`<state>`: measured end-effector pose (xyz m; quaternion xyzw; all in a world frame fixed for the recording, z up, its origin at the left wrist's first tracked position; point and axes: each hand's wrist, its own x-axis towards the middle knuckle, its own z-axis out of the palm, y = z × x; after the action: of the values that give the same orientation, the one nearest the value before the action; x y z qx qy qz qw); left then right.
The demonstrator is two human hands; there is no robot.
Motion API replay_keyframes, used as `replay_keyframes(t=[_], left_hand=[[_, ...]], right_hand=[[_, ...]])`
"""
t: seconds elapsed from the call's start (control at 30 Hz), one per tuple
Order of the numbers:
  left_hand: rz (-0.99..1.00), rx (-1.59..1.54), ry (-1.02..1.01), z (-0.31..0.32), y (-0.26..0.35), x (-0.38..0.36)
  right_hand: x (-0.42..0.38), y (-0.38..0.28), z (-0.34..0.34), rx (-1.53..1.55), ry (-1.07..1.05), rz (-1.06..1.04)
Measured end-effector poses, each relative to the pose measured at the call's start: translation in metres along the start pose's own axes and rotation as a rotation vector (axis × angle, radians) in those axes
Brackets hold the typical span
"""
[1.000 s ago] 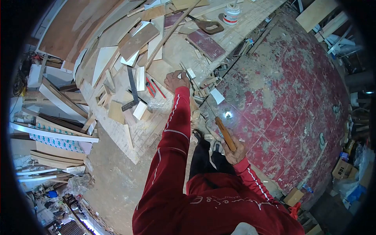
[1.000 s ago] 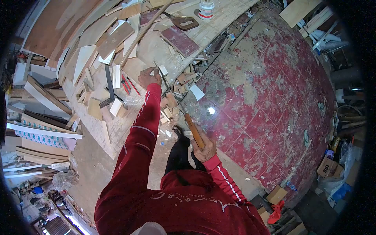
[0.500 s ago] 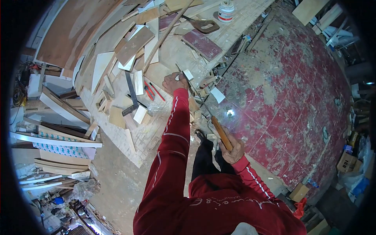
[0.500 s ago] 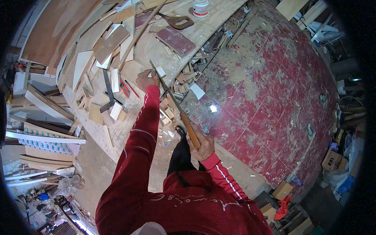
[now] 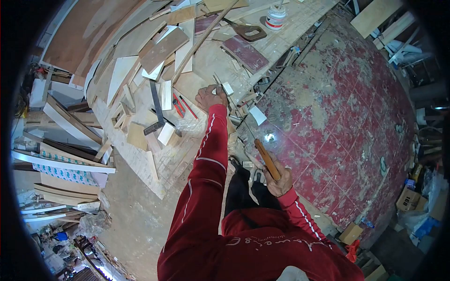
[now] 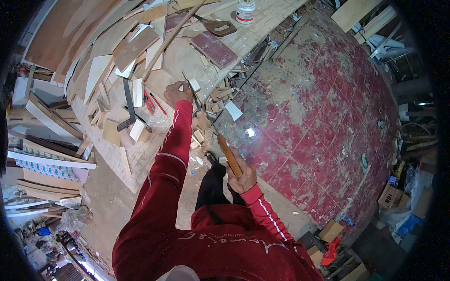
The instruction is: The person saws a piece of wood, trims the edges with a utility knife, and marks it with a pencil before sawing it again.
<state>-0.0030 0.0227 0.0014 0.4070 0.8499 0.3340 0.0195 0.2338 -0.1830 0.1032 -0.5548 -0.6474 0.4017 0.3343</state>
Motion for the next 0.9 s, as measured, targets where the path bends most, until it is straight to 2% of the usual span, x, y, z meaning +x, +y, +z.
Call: replay_keyframes(t=[0.07, 0.13, 0.27, 0.33, 0.37, 0.43, 0.53, 0.63, 0.73, 0.83, 0.87, 0.9], left_hand=[[-0.004, 0.006, -0.014, -0.003, 0.006, -0.002], [-0.028, 0.007, -0.003, -0.003, 0.007, -0.001], [-0.033, -0.031, 0.015, -0.006, 0.010, 0.000], [-0.053, -0.011, -0.038, -0.004, 0.008, -0.001], [-0.052, -0.014, -0.039, -0.002, 0.009, -0.001], [-0.074, -0.046, -0.068, -0.002, 0.006, 0.000], [-0.063, -0.019, 0.026, 0.000, 0.008, -0.001], [-0.063, -0.042, 0.016, -0.001, 0.009, -0.002], [-0.067, -0.040, -0.077, -0.003, 0.007, -0.001], [-0.085, -0.084, -0.065, -0.003, 0.007, -0.001], [-0.087, -0.085, -0.070, -0.003, 0.007, -0.003], [-0.089, -0.072, -0.059, -0.002, 0.009, -0.002]], right_hand=[[0.007, -0.006, 0.000, -0.018, 0.004, 0.004], [0.014, -0.009, 0.003, 0.063, -0.065, 0.162], [0.005, -0.002, 0.007, 0.023, -0.016, 0.038], [0.004, -0.008, 0.006, 0.027, 0.030, -0.036], [0.008, -0.010, 0.007, 0.025, 0.032, -0.036], [0.020, -0.015, 0.010, 0.059, -0.027, 0.110], [0.021, -0.021, 0.006, -0.020, -0.019, 0.054], [0.008, -0.022, 0.002, 0.008, 0.056, -0.037], [0.020, -0.025, 0.002, -0.078, -0.013, 0.094], [0.026, -0.033, -0.001, -0.017, -0.049, 0.152], [0.020, -0.033, -0.003, -0.020, -0.049, 0.157], [0.014, -0.033, -0.006, -0.020, -0.008, 0.061]])
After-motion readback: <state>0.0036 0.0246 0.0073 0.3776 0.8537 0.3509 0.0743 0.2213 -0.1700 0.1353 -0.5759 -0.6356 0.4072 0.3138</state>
